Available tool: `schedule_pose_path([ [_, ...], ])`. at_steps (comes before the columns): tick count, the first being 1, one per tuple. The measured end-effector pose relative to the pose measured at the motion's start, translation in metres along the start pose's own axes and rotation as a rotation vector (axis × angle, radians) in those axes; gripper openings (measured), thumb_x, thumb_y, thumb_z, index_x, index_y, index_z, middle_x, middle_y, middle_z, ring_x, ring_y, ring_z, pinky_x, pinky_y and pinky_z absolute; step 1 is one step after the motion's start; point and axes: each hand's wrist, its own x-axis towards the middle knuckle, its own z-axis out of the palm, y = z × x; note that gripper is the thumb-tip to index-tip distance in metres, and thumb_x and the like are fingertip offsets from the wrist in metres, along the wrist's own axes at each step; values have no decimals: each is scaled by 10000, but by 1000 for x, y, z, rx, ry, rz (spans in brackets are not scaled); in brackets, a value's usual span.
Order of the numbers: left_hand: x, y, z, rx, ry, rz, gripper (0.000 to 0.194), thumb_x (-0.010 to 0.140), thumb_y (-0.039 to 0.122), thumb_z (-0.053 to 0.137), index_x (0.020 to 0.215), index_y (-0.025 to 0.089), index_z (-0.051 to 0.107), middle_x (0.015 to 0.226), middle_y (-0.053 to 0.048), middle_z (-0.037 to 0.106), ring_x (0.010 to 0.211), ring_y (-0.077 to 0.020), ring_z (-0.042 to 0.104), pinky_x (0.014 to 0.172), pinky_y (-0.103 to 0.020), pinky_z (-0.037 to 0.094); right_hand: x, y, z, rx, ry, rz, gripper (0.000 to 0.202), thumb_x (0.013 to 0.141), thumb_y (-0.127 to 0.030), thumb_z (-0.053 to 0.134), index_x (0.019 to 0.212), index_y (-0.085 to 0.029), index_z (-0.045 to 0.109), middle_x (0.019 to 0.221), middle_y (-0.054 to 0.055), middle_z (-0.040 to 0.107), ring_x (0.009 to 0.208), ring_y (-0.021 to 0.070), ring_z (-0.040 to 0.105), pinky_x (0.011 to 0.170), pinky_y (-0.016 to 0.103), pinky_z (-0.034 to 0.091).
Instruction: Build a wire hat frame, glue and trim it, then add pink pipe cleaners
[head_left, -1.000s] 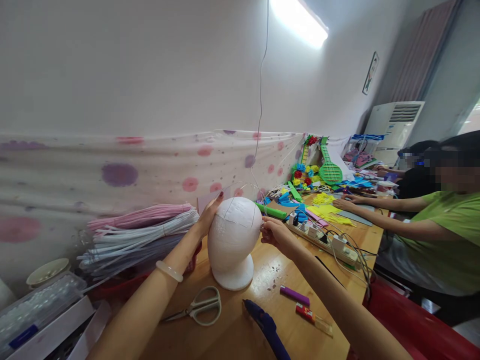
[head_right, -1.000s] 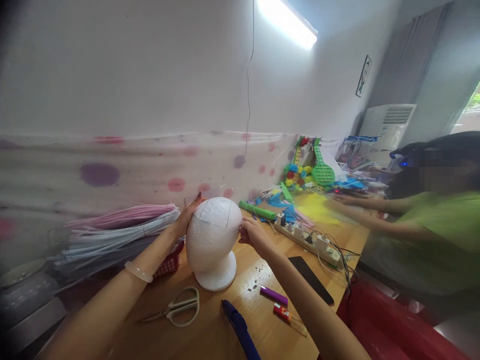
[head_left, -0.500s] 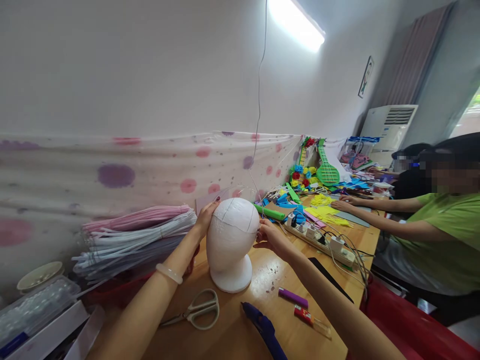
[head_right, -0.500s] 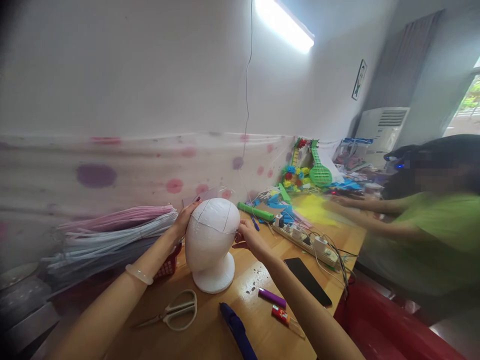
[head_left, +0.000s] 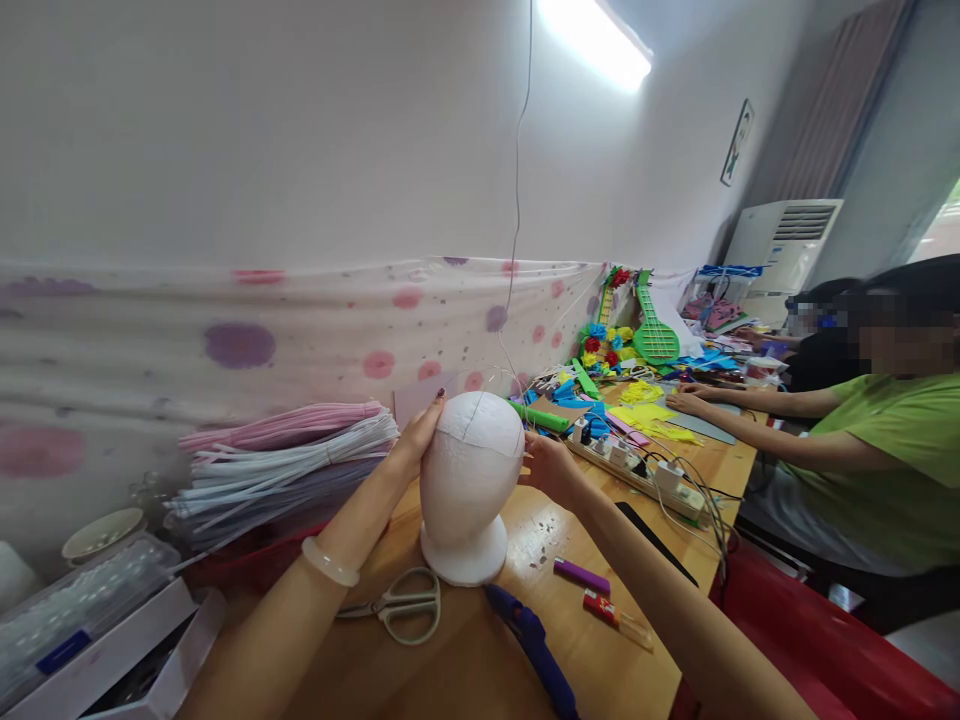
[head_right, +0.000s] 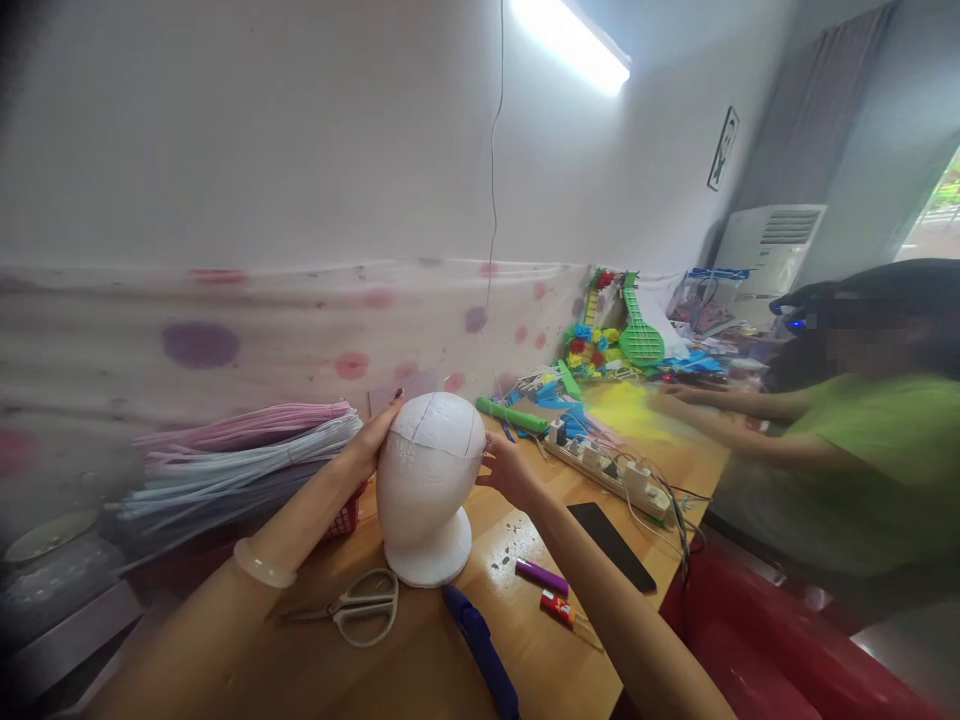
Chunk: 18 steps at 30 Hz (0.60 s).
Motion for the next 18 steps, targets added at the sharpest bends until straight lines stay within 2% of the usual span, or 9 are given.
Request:
schedule_pose_path([
  [2,-8,-1,2,31,35,-21,506,914,616,542,992,138,688,965,-77,729,910,-242,683,836,-409,529,-1,2,-1,24,-2,2,235,604,-330,605,807,-215,581,820,-2,568,753,160,530,668,309,486],
  [5,-16,1,0,67,48,-42,669,772,782,567,905,145,723,868,-110,760,897,-314,697,784,-394,517,0,3,1,43,-16,7,246,578,-304,602,812,-235,629,824,-3,600,769,172,541,661,300,488],
  [9,-20,10,-6,149,36,18,723,685,832,587,864,145,726,880,-147,763,969,-366,690,817,-417,524,7,1,1,63,-21,-3,260,575,-270,575,817,-235,663,897,19,671,844,198,567,670,298,478],
  [12,-28,17,-7,263,121,142,683,749,779,571,987,152,700,1058,-174,732,1153,-389,619,938,-463,487,18,-3,-5,89,14,-16,239,651,-325,574,851,-217,652,926,36,680,858,197,577,685,302,466],
  [15,-44,19,1,410,265,364,594,797,653,628,1181,201,606,1351,-153,575,1364,-338,443,1136,-482,321,31,-5,-9,107,56,-19,311,771,-480,547,912,-215,625,883,24,662,791,176,588,678,297,455],
  [18,-59,14,11,571,259,565,504,703,490,796,1099,231,620,1389,-119,506,1385,-297,407,1195,-455,249,43,-1,-4,84,41,-4,416,811,-599,505,904,-211,626,776,15,648,695,169,586,644,287,447],
])
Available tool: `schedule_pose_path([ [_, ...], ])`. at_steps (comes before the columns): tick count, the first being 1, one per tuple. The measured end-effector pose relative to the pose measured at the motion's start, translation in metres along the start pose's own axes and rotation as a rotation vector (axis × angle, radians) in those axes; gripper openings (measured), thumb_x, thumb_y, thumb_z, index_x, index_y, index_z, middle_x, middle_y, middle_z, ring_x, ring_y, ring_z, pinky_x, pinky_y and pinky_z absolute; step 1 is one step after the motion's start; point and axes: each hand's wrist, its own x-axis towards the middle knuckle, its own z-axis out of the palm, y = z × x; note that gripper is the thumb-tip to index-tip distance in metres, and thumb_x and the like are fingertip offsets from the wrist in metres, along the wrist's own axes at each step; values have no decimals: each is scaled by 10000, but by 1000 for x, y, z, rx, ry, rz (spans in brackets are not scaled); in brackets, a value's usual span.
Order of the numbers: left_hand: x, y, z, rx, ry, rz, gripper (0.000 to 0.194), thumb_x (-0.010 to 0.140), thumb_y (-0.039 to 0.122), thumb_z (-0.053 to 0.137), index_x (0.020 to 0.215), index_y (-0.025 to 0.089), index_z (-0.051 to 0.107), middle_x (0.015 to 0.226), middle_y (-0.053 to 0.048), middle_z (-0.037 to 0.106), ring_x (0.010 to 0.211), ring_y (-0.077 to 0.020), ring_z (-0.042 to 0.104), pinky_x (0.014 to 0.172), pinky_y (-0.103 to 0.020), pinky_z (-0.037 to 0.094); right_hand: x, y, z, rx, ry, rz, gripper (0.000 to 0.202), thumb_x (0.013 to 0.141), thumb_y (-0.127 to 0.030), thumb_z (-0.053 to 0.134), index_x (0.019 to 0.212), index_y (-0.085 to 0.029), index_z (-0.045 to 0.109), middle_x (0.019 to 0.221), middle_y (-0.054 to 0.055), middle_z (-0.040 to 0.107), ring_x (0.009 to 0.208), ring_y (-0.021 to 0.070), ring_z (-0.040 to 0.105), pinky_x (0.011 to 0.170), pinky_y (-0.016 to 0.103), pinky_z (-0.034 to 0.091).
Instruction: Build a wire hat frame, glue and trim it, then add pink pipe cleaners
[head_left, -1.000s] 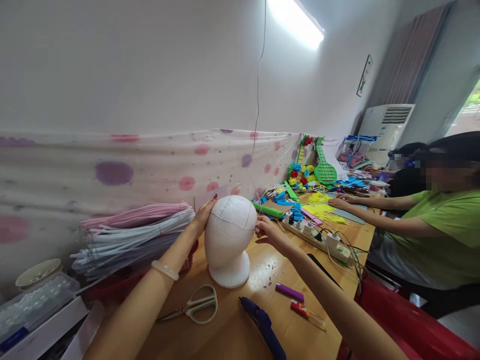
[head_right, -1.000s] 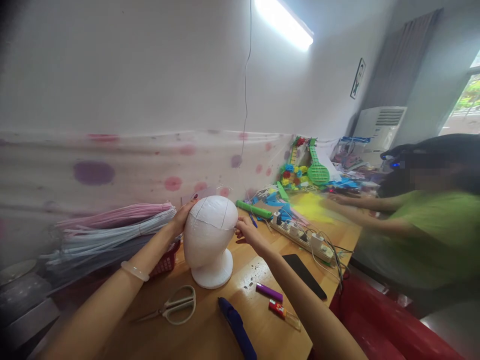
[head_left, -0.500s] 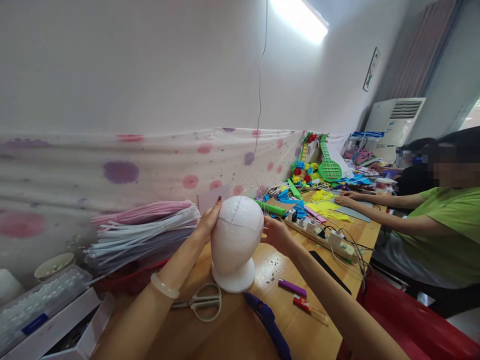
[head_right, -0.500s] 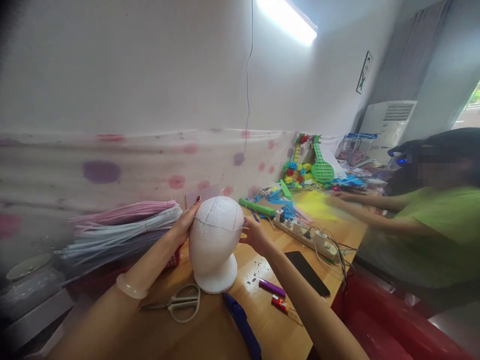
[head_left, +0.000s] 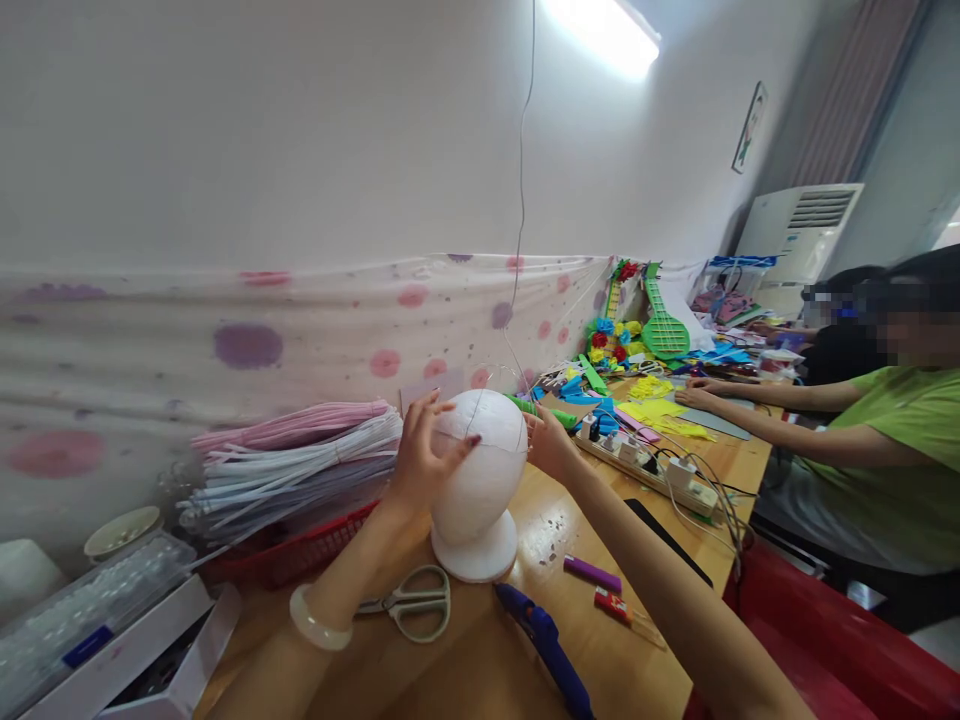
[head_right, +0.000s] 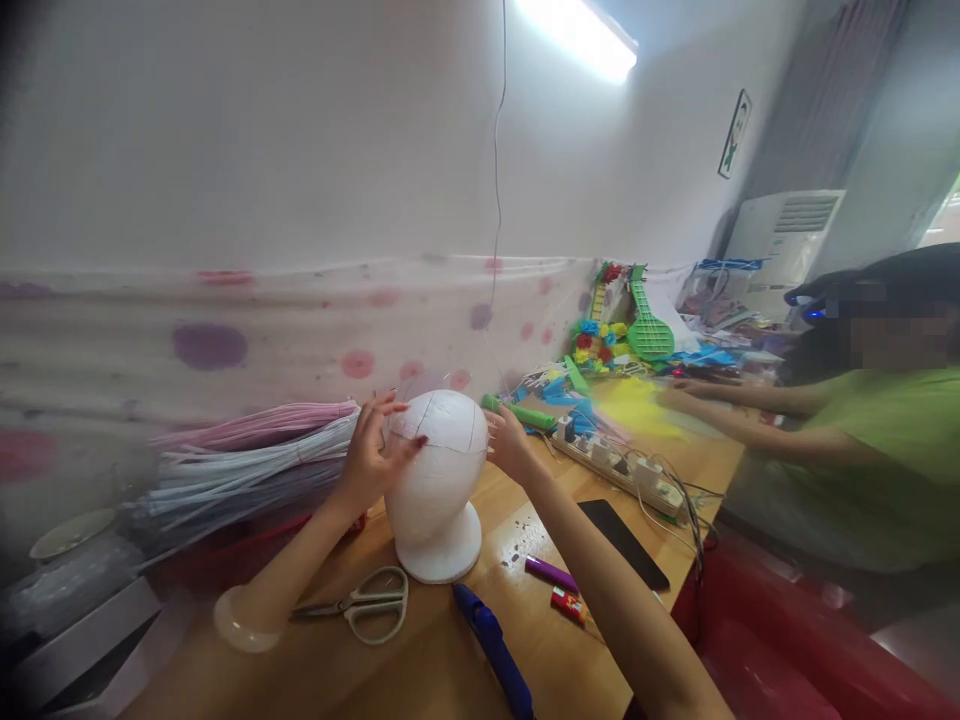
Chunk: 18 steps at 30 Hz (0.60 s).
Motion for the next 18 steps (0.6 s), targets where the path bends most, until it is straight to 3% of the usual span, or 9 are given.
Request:
schedule_pose_path([
  [5,-14,-1,5,172,64,164,517,648,407,881,995,227,543,1306,-119,447,1330,-316,429,1138,-527,341,5,5,9,-94,-30,-16,524,782,-721,467,779,-221,624,612,8,612,615,188,567,614,294,454],
  [9,-16,-2,7,298,105,220,511,652,423,887,899,231,484,1228,-103,431,1245,-322,469,1075,-540,401,5,3,12,-194,52,-154,587,755,-773,423,770,-221,622,645,30,620,669,210,583,630,307,466],
  [12,-17,0,10,361,123,256,514,661,417,883,893,232,463,1211,-107,417,1227,-327,463,1054,-528,418,-5,4,15,-282,215,-337,548,808,-721,370,864,-228,604,811,69,642,826,249,601,696,342,479],
  [15,-18,0,13,397,124,289,505,680,416,871,893,236,449,1191,-103,421,1195,-321,469,1034,-516,436,-32,7,22,-403,419,-608,371,884,-577,400,971,-250,554,1033,92,603,1080,277,526,889,398,438],
  [17,-19,-1,16,411,128,301,508,684,403,870,898,239,440,1190,-100,427,1177,-317,474,1021,-514,445,-54,8,29,-528,439,-789,252,889,-485,491,952,-250,556,1063,96,580,1129,282,483,987,434,377],
  [18,-20,-1,17,417,133,307,505,689,390,868,903,240,435,1191,-100,428,1173,-315,474,1017,-514,448,-64,8,34,-607,389,-856,195,872,-438,546,901,-247,575,1021,90,588,1093,281,502,991,440,375],
])
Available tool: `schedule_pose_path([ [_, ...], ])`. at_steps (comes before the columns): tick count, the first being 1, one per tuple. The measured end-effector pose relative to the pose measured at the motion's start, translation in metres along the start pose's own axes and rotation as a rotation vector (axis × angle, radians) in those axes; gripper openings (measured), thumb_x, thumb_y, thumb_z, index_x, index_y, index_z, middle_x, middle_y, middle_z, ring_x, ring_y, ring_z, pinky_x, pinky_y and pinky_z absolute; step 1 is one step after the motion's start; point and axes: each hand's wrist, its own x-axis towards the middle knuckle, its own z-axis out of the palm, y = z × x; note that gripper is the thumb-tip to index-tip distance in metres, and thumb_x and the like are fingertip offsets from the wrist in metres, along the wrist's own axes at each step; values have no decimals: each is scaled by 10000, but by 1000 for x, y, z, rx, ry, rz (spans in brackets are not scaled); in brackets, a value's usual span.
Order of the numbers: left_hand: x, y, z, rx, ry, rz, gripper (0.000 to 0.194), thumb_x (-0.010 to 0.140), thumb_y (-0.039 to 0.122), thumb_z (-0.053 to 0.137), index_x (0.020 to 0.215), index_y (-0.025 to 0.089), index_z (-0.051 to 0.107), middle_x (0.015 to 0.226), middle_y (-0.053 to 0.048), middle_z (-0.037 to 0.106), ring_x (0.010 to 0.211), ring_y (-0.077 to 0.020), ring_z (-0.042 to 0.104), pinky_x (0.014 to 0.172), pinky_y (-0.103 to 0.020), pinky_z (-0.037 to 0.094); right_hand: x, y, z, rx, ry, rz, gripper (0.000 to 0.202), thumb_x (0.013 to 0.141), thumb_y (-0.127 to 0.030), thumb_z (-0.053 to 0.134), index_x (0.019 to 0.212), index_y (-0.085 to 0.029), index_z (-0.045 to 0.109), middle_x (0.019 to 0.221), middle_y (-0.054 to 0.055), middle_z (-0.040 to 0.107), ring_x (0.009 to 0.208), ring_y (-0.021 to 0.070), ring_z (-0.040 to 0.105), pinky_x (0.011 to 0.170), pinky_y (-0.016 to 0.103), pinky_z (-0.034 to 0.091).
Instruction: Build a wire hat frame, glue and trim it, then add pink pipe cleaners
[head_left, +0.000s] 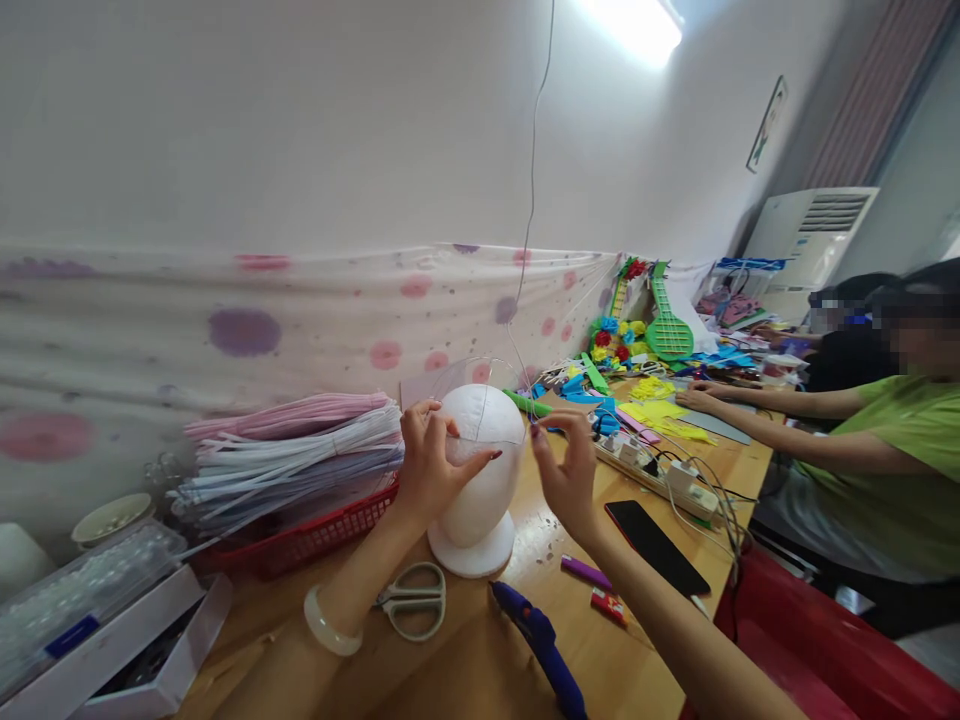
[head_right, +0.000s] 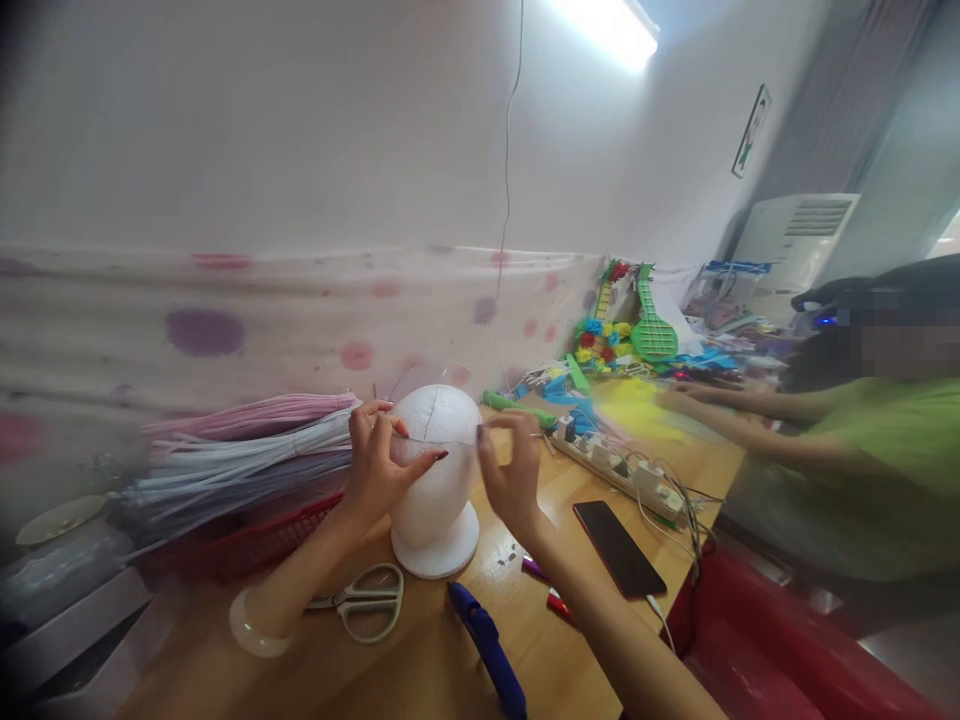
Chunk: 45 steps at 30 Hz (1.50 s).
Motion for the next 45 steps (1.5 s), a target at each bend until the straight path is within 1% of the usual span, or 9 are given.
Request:
schedule_pose_path([
  [3,-2,0,3,19,20,13,463,729,330,839,926,239,430,1192,-101,426,1184,-312,472,1014,-515,448,-12,-19,0,-97,-186,-215,70,860,-309,594,871,-246,624,930,70,614,975,263,554,931,433,417],
  [6,-3,0,3,41,28,32,428,755,302,814,932,238,430,1180,-100,432,1177,-306,480,999,-506,459,-15,-25,6,-162,-274,-320,123,937,-236,482,979,-235,598,972,82,605,960,247,567,868,411,454],
  [14,-6,2,5,103,59,63,417,747,271,809,885,240,416,1117,-90,459,1089,-307,516,930,-507,489,-17,-28,10,-315,-308,-416,90,980,-228,450,925,-235,520,937,69,568,901,250,511,815,409,436],
  [24,-17,5,9,145,138,36,313,842,319,724,914,239,430,1129,-103,458,1057,-307,523,880,-493,511,-26,-23,17,-326,-234,-438,68,965,-181,481,924,-234,496,919,73,571,883,248,522,782,400,447],
  [31,-26,2,11,54,141,8,246,886,372,648,936,220,460,1138,-118,479,1076,-317,528,893,-522,496,-28,-25,14,-221,-241,-314,61,931,-258,548,882,-225,563,915,77,608,888,253,553,805,422,452],
  [35,-23,-11,6,-117,152,-47,318,909,413,575,1111,216,428,1275,-158,433,1224,-318,466,963,-520,491,-12,-14,-2,-109,-189,-180,229,941,-414,536,798,-238,571,855,58,616,868,241,583,807,410,474],
  [38,-17,-21,4,-242,132,-193,501,914,479,556,1273,199,347,1366,-192,392,1298,-311,425,1019,-525,469,3,5,-6,-12,-46,6,346,930,-551,519,1076,-239,543,1131,120,619,1091,281,573,931,473,468],
  [42,-16,-32,8,-390,-17,-439,800,816,610,650,1372,148,305,1481,-267,355,1432,-385,323,1157,-615,279,8,29,2,159,-205,212,688,820,-707,577,1314,-242,463,1318,152,605,1222,307,587,962,488,511],
  [45,-14,-40,12,-530,-177,-568,862,801,664,635,1395,123,323,1493,-302,395,1411,-394,403,1128,-566,366,5,36,7,249,-332,270,854,703,-717,704,1377,-256,454,1406,157,563,1274,312,568,1024,496,491],
])
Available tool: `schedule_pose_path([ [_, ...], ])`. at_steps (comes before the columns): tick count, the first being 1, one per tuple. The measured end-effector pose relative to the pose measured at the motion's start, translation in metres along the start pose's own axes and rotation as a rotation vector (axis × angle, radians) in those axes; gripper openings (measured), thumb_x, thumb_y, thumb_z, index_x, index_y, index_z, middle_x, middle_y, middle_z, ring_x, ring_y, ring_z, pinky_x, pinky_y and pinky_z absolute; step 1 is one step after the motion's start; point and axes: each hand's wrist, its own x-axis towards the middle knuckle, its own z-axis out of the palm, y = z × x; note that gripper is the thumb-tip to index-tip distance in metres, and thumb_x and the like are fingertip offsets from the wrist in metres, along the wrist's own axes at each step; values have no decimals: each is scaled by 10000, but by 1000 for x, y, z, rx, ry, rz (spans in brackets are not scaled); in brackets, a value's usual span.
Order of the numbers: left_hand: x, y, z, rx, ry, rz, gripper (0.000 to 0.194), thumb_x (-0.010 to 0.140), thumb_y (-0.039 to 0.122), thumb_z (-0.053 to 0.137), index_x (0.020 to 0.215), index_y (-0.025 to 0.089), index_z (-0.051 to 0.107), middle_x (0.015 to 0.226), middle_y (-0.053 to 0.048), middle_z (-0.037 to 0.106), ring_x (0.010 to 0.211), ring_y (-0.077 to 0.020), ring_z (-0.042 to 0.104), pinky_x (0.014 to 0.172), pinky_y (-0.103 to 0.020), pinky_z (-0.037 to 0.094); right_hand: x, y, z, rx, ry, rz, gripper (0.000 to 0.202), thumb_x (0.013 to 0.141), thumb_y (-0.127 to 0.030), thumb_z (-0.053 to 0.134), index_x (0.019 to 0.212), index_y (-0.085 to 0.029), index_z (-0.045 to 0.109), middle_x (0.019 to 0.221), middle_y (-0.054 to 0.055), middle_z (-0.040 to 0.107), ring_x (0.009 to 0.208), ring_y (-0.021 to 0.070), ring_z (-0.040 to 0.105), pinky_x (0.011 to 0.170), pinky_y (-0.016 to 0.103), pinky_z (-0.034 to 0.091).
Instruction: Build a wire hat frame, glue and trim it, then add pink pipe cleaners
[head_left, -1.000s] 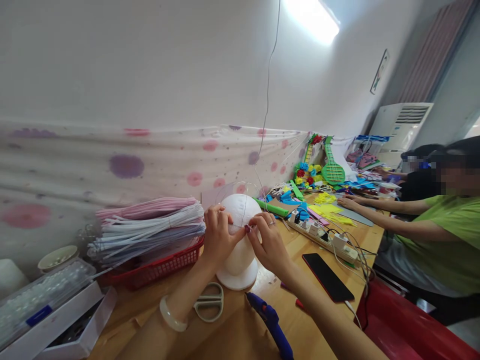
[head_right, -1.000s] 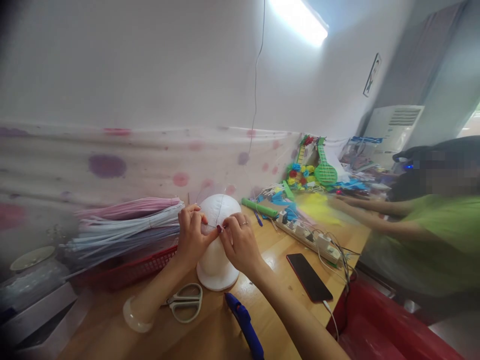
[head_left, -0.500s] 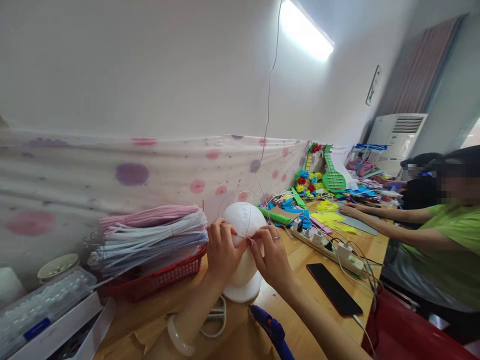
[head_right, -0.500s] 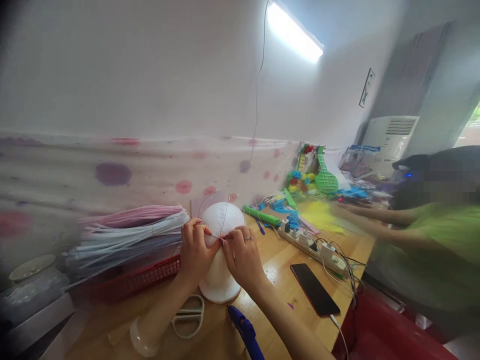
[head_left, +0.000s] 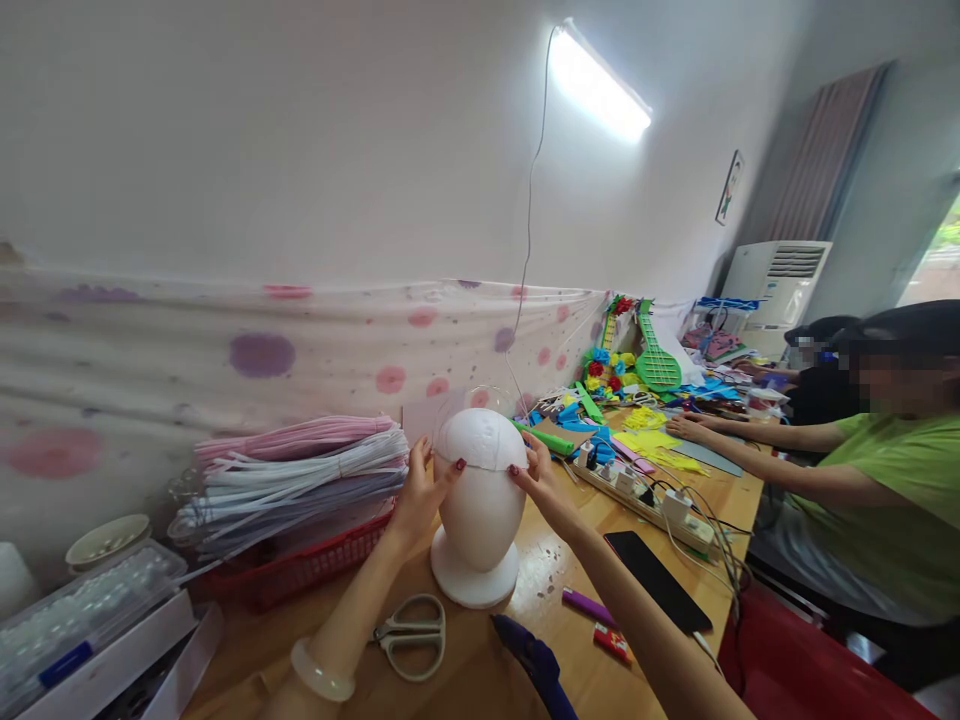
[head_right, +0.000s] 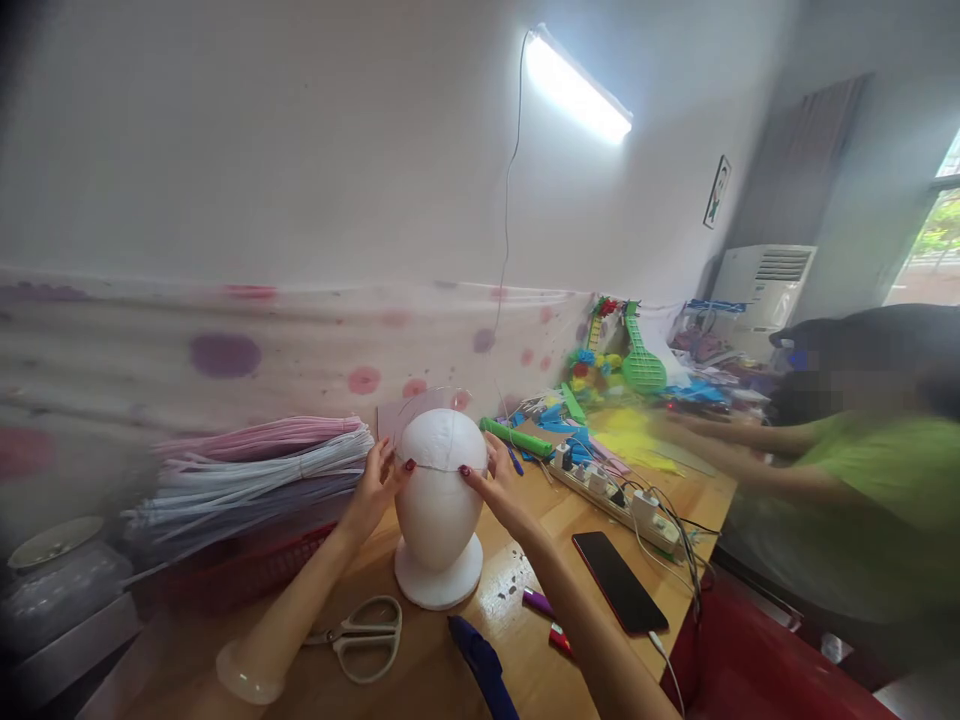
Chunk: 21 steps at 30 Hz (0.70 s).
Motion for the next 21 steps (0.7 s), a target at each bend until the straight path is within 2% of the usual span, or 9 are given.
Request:
schedule_pose_path([
  [3,8,1,-4,-72,-108,-65,917,751,685,677,1410,138,352,1494,-270,440,1389,-361,454,1123,-483,403,1,1,0,42,-43,6,925,639,-708,761,1401,-282,455,1493,148,482,1339,318,509,1085,501,442],
  [6,12,6,-9,-100,-152,-91,1022,685,695,730,1454,159,322,1521,-244,423,1396,-360,444,1122,-471,406,3,-2,-2,52,-48,9,900,632,-697,771,1388,-299,488,1528,129,443,1339,335,503,1081,509,440],
  [9,11,10,-11,-99,-174,-105,1102,673,678,751,1508,156,257,1561,-240,365,1435,-367,383,1136,-474,387,5,-7,-3,41,-39,42,813,677,-665,753,1369,-307,522,1503,122,478,1253,341,575,1003,508,498],
  [12,10,12,-12,-81,-194,-114,1142,677,637,775,1542,149,212,1582,-234,337,1449,-368,357,1158,-471,355,9,-12,-5,15,-6,56,727,684,-612,770,1318,-313,577,1461,93,532,1235,328,585,998,484,496],
  [14,10,14,-11,-60,-211,-118,1186,679,618,786,1567,150,154,1588,-241,323,1431,-370,386,1149,-481,360,13,-15,-7,0,19,51,683,667,-581,795,1264,-298,619,1414,79,579,1242,321,578,1002,454,489],
  [17,9,18,-9,-5,-230,-95,1290,614,560,860,1589,214,90,1605,-215,304,1419,-371,402,1158,-501,336,21,-16,-8,-11,47,52,606,677,-603,775,1152,-241,676,1257,98,677,1135,322,636,892,415,534],
  [19,10,20,-7,43,-219,-73,1403,524,508,922,1592,244,52,1603,-211,309,1433,-384,374,1170,-530,299,27,-12,-7,-15,74,45,571,714,-640,727,1090,-211,690,1143,105,717,1037,301,671,808,380,550],
  [21,13,19,-5,91,-190,-56,1455,469,482,949,1589,218,59,1586,-237,323,1441,-401,349,1170,-556,280,35,-7,-7,-23,111,22,521,781,-632,682,1058,-190,681,1051,94,728,951,255,685,760,353,552],
])
